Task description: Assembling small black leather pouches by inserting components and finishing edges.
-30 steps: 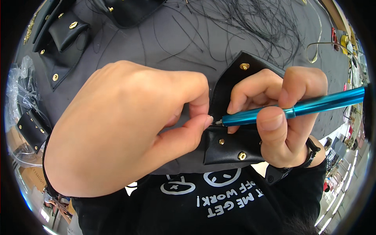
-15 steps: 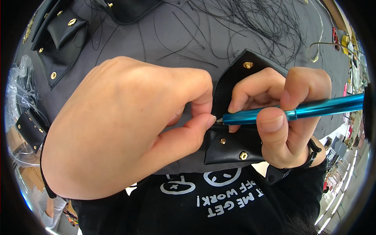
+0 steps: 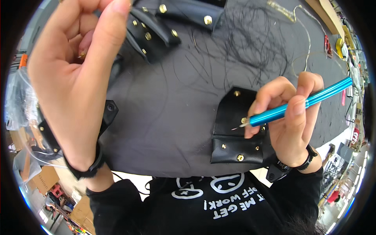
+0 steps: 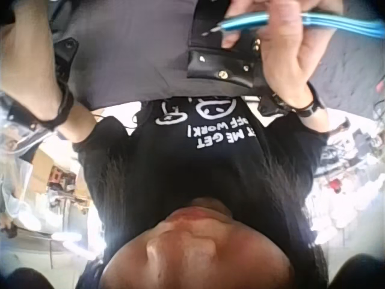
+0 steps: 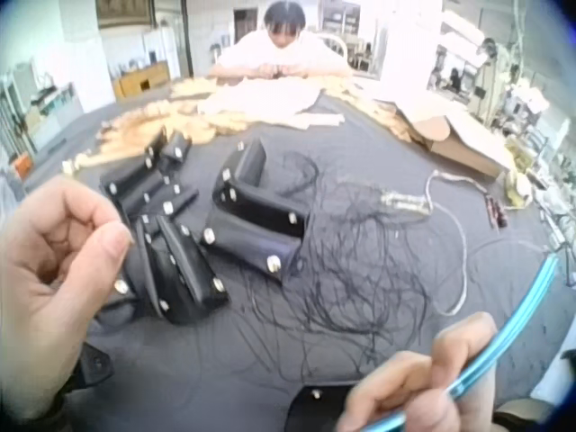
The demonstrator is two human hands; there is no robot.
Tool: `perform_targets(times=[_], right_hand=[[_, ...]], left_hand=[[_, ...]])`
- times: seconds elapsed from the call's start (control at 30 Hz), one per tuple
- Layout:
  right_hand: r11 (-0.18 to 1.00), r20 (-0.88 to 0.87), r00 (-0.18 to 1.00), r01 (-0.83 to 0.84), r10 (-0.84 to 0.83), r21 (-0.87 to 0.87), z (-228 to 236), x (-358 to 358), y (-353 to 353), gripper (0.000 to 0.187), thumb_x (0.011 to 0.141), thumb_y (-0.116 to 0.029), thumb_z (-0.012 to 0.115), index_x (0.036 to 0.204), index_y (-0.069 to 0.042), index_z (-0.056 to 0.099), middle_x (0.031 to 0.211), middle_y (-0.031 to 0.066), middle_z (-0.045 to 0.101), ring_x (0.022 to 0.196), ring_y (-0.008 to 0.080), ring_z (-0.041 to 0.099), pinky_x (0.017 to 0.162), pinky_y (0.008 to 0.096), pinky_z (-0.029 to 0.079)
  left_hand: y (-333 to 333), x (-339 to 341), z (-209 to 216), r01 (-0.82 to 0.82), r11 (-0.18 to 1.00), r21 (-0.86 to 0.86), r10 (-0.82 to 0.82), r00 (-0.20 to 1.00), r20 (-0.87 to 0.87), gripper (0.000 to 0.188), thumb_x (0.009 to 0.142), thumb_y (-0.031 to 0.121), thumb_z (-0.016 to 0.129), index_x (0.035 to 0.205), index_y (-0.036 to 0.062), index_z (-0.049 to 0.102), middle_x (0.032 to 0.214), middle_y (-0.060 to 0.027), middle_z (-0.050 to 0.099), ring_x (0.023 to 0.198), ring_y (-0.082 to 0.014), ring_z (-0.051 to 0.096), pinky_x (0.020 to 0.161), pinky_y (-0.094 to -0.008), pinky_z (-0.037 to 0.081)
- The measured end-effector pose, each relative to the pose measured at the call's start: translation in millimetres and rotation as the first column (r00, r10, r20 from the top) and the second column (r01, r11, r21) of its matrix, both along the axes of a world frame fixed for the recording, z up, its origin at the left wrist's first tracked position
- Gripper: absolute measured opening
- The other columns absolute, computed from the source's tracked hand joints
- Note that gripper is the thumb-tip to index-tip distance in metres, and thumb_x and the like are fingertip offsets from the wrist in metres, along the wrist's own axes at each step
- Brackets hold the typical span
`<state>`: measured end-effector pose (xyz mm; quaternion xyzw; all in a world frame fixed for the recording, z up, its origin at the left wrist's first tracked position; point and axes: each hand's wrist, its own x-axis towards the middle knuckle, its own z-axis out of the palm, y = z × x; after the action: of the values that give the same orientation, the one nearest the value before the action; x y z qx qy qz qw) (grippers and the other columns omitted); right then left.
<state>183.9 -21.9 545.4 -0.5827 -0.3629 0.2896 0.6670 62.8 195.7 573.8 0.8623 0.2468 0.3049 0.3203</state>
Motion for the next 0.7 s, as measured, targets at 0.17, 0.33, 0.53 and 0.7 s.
perform_targets(times=[0.17,0.33,0.53,0.7], right_hand=[[0.976,-0.151,0.97,0.202,-0.189,0.076,22,3,5,0.016,0.101,-0.029,0.03,0.104,-0.014,0.028,0.078,0.0132,0.049,0.051,0.0166,0.051,0.043,0.0277,0.048],[0.957,-0.275,0.942,0.244,-0.194,0.16,19,26,1,0.017,0.099,-0.026,0.039,0.103,-0.011,0.032,0.08,0.0143,0.054,0.054,0.0184,0.056,0.048,0.031,0.05],[0.926,-0.282,0.936,0.283,-0.21,0.251,20,49,-4,0.016,0.099,-0.025,0.043,0.101,-0.011,0.036,0.082,0.0103,0.056,0.058,0.0154,0.056,0.051,0.0311,0.049],[0.915,-0.296,0.927,0.308,-0.228,0.261,21,52,-4,0.015,0.099,-0.025,0.044,0.099,-0.012,0.036,0.081,0.0093,0.056,0.058,0.0146,0.055,0.051,0.0314,0.048]], left_hand=[[20,-9,16,-0.136,0.965,0.226,0.153,0.987,-0.058,0.012,0.087,0.013,0.063,0.089,0.0015,0.059,0.063,0.0047,0.036,0.058,-0.0032,0.032,0.051,-0.0195,0.028],[15,0,20,-0.064,0.878,0.475,0.177,0.965,-0.196,0.02,0.083,0.017,0.061,0.103,0.0124,0.059,0.082,-0.0078,0.056,0.072,-0.0237,0.058,0.065,-0.0354,0.047],[17,48,29,0.489,0.744,0.455,-0.274,0.844,-0.461,0.035,0.073,0.012,0.071,0.105,0.0072,0.056,0.093,-0.0097,0.049,0.081,-0.0251,0.054,0.073,-0.0332,0.045],[27,70,18,0.635,0.654,0.41,-0.357,0.738,-0.572,0.036,0.066,0.008,0.074,0.096,0.0044,0.054,0.095,-0.012,0.046,0.089,-0.0297,0.053,0.077,-0.0356,0.045]])
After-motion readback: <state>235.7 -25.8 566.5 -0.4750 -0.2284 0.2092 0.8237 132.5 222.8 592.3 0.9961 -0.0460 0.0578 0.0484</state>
